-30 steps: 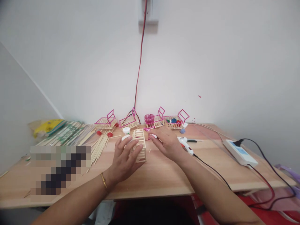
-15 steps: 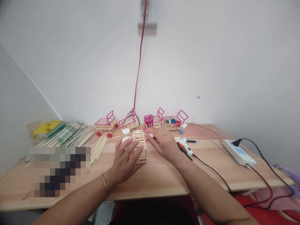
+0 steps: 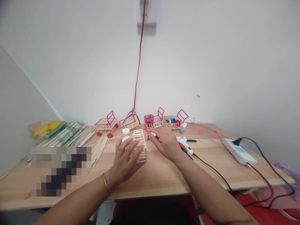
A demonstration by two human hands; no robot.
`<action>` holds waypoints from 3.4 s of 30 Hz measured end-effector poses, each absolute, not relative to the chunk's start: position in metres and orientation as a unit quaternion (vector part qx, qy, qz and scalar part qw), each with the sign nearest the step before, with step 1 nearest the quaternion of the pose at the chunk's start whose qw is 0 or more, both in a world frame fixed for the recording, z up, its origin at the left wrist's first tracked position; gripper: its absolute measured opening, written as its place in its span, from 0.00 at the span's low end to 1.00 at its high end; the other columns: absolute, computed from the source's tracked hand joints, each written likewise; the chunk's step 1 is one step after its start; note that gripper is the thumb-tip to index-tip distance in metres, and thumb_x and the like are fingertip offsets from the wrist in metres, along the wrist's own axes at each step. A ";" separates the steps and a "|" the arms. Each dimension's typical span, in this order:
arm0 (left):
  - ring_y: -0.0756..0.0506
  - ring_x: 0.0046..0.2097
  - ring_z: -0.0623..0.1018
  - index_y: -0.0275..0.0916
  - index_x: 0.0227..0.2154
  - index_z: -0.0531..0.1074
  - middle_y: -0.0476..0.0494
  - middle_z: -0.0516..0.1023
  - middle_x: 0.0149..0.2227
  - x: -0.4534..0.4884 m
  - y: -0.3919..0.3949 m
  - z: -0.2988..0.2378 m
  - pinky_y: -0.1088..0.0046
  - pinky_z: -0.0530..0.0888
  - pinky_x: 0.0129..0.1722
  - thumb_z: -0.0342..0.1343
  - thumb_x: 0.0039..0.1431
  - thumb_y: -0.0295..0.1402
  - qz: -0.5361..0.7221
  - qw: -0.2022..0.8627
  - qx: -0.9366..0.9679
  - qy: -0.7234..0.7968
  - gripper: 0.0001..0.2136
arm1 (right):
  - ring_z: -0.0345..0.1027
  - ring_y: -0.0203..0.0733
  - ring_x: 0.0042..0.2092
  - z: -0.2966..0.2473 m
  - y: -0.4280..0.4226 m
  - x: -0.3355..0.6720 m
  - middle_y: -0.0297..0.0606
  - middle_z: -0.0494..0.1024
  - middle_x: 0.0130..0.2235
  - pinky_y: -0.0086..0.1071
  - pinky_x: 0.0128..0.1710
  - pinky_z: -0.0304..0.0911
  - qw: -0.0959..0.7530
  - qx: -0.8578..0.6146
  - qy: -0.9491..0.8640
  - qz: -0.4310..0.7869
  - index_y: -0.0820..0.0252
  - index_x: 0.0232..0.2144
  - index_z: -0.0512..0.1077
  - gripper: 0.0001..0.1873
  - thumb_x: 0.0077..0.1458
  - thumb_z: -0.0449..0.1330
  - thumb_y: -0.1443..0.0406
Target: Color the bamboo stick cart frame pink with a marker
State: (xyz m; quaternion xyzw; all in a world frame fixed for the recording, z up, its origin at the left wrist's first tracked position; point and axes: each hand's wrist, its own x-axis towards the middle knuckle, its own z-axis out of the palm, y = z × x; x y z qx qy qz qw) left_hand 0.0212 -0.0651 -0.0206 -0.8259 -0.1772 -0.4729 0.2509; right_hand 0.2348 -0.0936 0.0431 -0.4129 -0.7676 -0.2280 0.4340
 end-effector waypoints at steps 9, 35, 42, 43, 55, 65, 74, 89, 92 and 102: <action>0.32 0.61 0.67 0.36 0.55 0.66 0.31 0.74 0.51 0.019 -0.059 -0.019 0.46 0.65 0.59 0.65 0.54 0.43 -0.514 0.168 -0.818 -0.196 0.28 | 0.77 0.44 0.37 0.050 -0.102 0.242 0.40 0.83 0.38 0.38 0.39 0.71 0.494 -0.460 -0.712 -0.191 0.54 0.42 0.74 0.08 0.65 0.56 0.63; 0.31 0.59 0.67 0.40 0.56 0.59 0.33 0.70 0.51 0.015 -0.051 -0.008 0.44 0.66 0.59 0.69 0.48 0.44 -0.588 0.146 -0.759 -0.236 0.36 | 0.66 0.41 0.32 0.007 -0.104 0.235 0.37 0.74 0.30 0.37 0.35 0.63 0.433 -0.361 -0.795 -0.224 0.58 0.48 0.70 0.14 0.60 0.60 0.72; 0.31 0.59 0.67 0.38 0.56 0.60 0.31 0.70 0.51 0.014 -0.052 -0.007 0.45 0.66 0.59 0.70 0.47 0.43 -0.586 0.147 -0.761 -0.234 0.36 | 0.64 0.41 0.32 0.003 -0.104 0.229 0.37 0.73 0.29 0.36 0.35 0.63 0.429 -0.348 -0.804 -0.222 0.60 0.48 0.70 0.15 0.59 0.60 0.74; 0.31 0.59 0.67 0.38 0.56 0.61 0.31 0.70 0.51 0.014 -0.053 -0.007 0.45 0.66 0.59 0.70 0.47 0.42 -0.585 0.148 -0.762 -0.234 0.36 | 0.65 0.41 0.32 0.004 -0.105 0.231 0.37 0.73 0.30 0.37 0.35 0.63 0.431 -0.350 -0.801 -0.223 0.60 0.48 0.70 0.15 0.58 0.60 0.74; 0.32 0.59 0.67 0.38 0.56 0.60 0.31 0.70 0.51 0.014 -0.051 -0.005 0.44 0.66 0.59 0.70 0.47 0.43 -0.591 0.143 -0.757 -0.237 0.36 | 0.64 0.41 0.32 -0.001 -0.105 0.229 0.38 0.72 0.29 0.36 0.35 0.63 0.429 -0.345 -0.802 -0.231 0.61 0.48 0.69 0.15 0.59 0.60 0.74; 0.32 0.58 0.68 0.38 0.55 0.61 0.32 0.69 0.52 0.015 -0.053 -0.002 0.45 0.66 0.59 0.70 0.46 0.43 -0.605 0.118 -0.745 -0.253 0.36 | 0.65 0.41 0.33 -0.001 -0.111 0.233 0.39 0.75 0.30 0.38 0.36 0.63 0.437 -0.346 -0.796 -0.234 0.60 0.49 0.69 0.16 0.58 0.60 0.74; 0.33 0.57 0.69 0.38 0.55 0.61 0.32 0.70 0.51 0.014 -0.050 -0.004 0.45 0.67 0.59 0.70 0.46 0.43 -0.604 0.107 -0.744 -0.264 0.35 | 0.66 0.40 0.32 -0.003 -0.111 0.234 0.38 0.76 0.30 0.37 0.35 0.64 0.447 -0.348 -0.790 -0.234 0.59 0.48 0.70 0.15 0.59 0.60 0.74; 0.33 0.60 0.68 0.40 0.56 0.62 0.32 0.69 0.55 0.011 -0.037 -0.013 0.45 0.67 0.58 0.69 0.47 0.45 -0.613 0.020 -0.720 -0.325 0.35 | 0.72 0.41 0.31 0.013 -0.116 0.241 0.38 0.80 0.32 0.36 0.34 0.66 0.509 -0.375 -0.742 -0.224 0.55 0.47 0.74 0.13 0.60 0.59 0.71; 0.33 0.60 0.68 0.39 0.56 0.62 0.31 0.69 0.55 0.010 -0.037 -0.013 0.45 0.67 0.59 0.69 0.47 0.45 -0.616 0.004 -0.715 -0.330 0.35 | 0.72 0.41 0.31 0.010 -0.115 0.242 0.38 0.81 0.32 0.36 0.34 0.67 0.506 -0.380 -0.742 -0.222 0.55 0.46 0.75 0.12 0.60 0.59 0.71; 0.37 0.61 0.70 0.39 0.54 0.66 0.35 0.70 0.57 0.011 -0.027 -0.011 0.55 0.69 0.60 0.67 0.50 0.46 -0.626 -0.460 -0.550 -0.306 0.31 | 0.74 0.38 0.30 0.021 -0.112 0.261 0.34 0.79 0.30 0.32 0.33 0.69 0.664 -0.465 -0.583 -0.059 0.54 0.45 0.77 0.10 0.61 0.61 0.63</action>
